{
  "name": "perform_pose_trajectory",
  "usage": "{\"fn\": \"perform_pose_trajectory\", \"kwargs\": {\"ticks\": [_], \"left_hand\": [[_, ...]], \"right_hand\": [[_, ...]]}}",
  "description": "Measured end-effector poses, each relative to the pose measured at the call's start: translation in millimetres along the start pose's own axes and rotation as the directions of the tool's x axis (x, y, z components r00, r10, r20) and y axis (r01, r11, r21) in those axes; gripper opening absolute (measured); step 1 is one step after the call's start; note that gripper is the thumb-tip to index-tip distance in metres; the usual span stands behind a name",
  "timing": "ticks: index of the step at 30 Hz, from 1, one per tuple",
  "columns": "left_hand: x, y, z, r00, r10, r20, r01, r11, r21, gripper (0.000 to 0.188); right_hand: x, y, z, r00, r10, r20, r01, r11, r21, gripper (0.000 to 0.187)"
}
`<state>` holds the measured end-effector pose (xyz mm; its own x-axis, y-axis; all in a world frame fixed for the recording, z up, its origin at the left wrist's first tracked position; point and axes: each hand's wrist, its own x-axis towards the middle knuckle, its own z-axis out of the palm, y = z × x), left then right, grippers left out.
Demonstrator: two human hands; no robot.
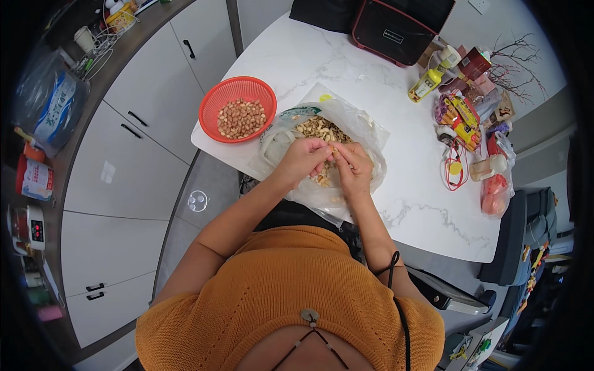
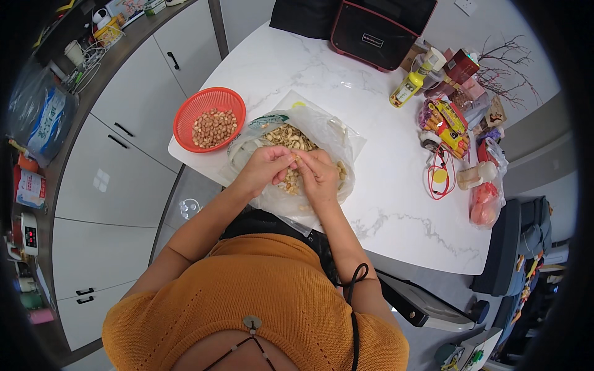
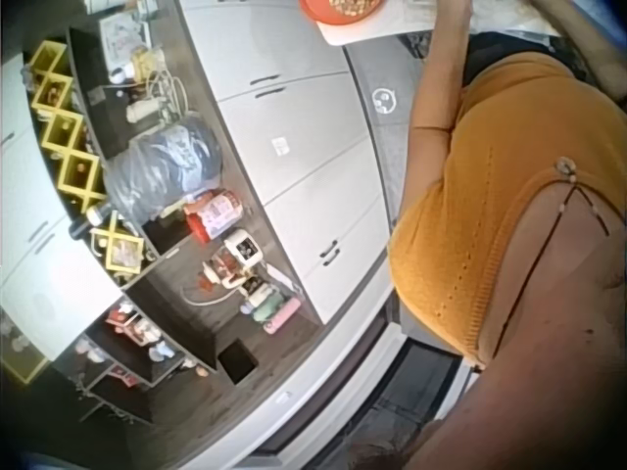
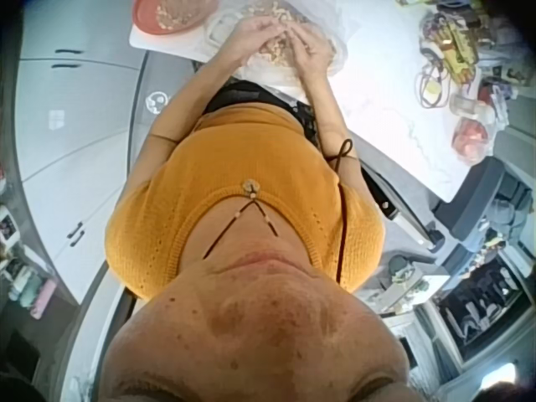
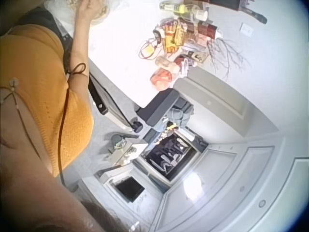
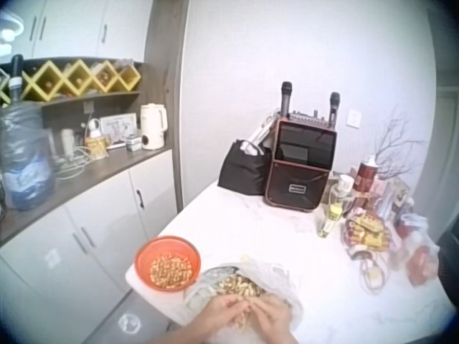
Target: The person peels peanuts by hand, placing the nuts into a red colander and the shells into a plastic bag on a kitchen counter.
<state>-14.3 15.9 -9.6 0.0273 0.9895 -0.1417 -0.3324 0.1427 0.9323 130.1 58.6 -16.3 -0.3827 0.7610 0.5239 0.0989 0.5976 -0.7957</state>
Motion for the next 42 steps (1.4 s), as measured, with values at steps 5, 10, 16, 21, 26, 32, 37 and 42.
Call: {"fn": "perform_pose_trajectory", "kwargs": {"ticks": [5, 10, 16, 21, 26, 32, 37, 42], "left_hand": [[-1, -2, 1, 1.000, 0.016, -0.027, -0.015, 0.999, 0.033, 0.017], [0, -4, 0, 0.999, 0.019, -0.030, -0.018, 0.999, 0.035, 0.017], [4, -7, -3, 0.998, -0.061, 0.015, 0.062, 0.989, -0.131, 0.016], [3, -2, -7, 0.993, -0.110, 0.038, 0.117, 0.955, -0.271, 0.019], [9, -7, -15, 0.991, -0.128, 0.038, 0.132, 0.909, -0.396, 0.021], [8, -5, -13, 0.994, -0.109, 0.004, 0.099, 0.888, -0.450, 0.025], [8, -3, -11, 0.995, -0.098, -0.010, 0.080, 0.865, -0.495, 0.030], [7, 1, -13, 0.995, -0.097, -0.005, 0.078, 0.837, -0.542, 0.032]], "right_hand": [[0, 2, -1, 1.000, -0.027, 0.004, 0.027, 0.998, -0.053, 0.020], [1, 1, -1, 1.000, -0.007, 0.012, 0.007, 0.999, -0.051, 0.019], [4, 2, -4, 0.992, 0.097, 0.076, -0.103, 0.992, 0.073, 0.019], [6, 4, -6, 0.986, 0.114, 0.118, -0.130, 0.983, 0.133, 0.021], [7, 2, -6, 0.986, 0.107, 0.127, -0.124, 0.984, 0.130, 0.021], [9, -5, -8, 0.994, 0.090, 0.068, -0.090, 0.996, -0.001, 0.027], [10, -13, -9, 0.996, 0.085, 0.017, -0.083, 0.994, -0.071, 0.027], [9, -11, -10, 0.999, 0.037, -0.005, -0.037, 0.993, -0.116, 0.025]]}}
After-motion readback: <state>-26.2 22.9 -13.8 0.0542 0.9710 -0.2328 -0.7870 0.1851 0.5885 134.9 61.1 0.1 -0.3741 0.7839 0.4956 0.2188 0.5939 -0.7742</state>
